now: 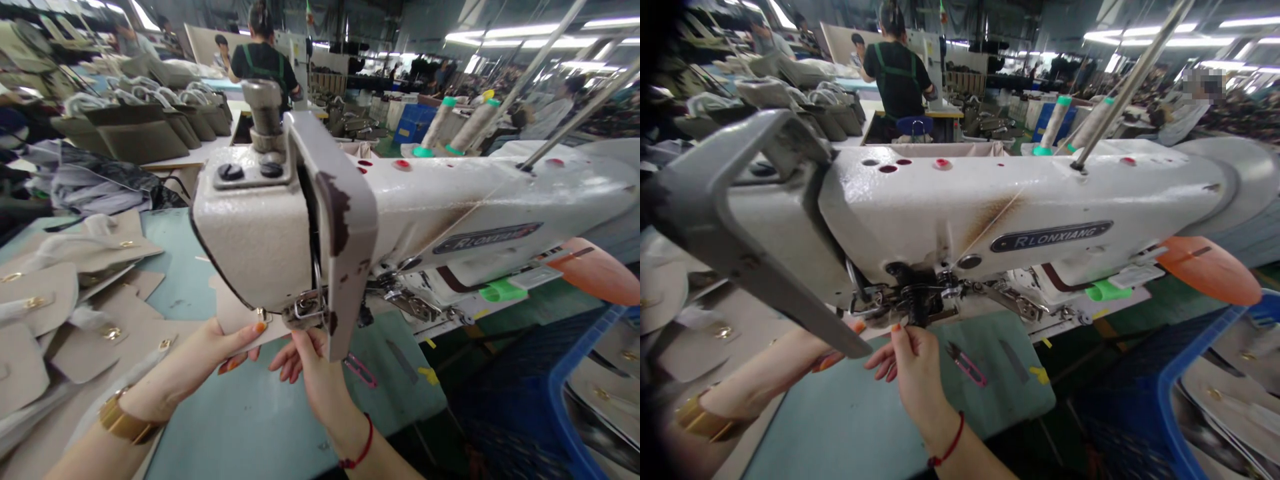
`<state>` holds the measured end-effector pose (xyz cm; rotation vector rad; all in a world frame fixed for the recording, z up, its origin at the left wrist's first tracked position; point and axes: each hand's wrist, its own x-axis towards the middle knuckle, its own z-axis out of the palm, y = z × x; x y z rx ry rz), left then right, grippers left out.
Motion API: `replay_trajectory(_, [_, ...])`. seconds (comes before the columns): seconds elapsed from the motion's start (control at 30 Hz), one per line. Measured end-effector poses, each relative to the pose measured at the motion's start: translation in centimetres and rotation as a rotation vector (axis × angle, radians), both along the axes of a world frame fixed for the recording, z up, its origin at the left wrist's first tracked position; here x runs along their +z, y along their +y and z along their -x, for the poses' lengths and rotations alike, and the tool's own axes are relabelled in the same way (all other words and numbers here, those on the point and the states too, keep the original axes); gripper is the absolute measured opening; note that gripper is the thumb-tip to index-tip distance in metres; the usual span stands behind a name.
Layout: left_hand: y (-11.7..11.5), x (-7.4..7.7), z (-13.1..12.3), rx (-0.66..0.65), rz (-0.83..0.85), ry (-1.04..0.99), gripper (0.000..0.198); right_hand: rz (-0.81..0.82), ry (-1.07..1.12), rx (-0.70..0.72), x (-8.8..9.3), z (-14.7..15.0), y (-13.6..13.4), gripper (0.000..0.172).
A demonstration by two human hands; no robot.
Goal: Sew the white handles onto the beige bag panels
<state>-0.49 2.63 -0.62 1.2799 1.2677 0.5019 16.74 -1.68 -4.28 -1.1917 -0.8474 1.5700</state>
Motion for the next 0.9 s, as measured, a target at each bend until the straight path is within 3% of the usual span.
replay_trajectory(0.23, [0.2,0.7,-0.3,0.021,-0.016,-0.008,0.049,0.051,0.002,-0.098,0.6,1.4,0.2,0.053])
replay_trajectory(0.5, [-0.6,0.5,-0.6,0.09,-0.04,0.002,0.047,0.049,-0.058,-0.085,1.1,1.4,0.5,0.047])
replay_trajectory(0.77, [-2.5,-1.1,-1.5,0.265,-0.036,-0.101,0.039,0.009,-0.07,-0.071,1.3,1.3,0.4,0.044])
replay_trajectory(0.9, [-4.0,-1.1,-2.7,0.352,-0.051,-0.099,0.041,-0.013,-0.078,-0.055,1.4,1.0,0.3,0.046])
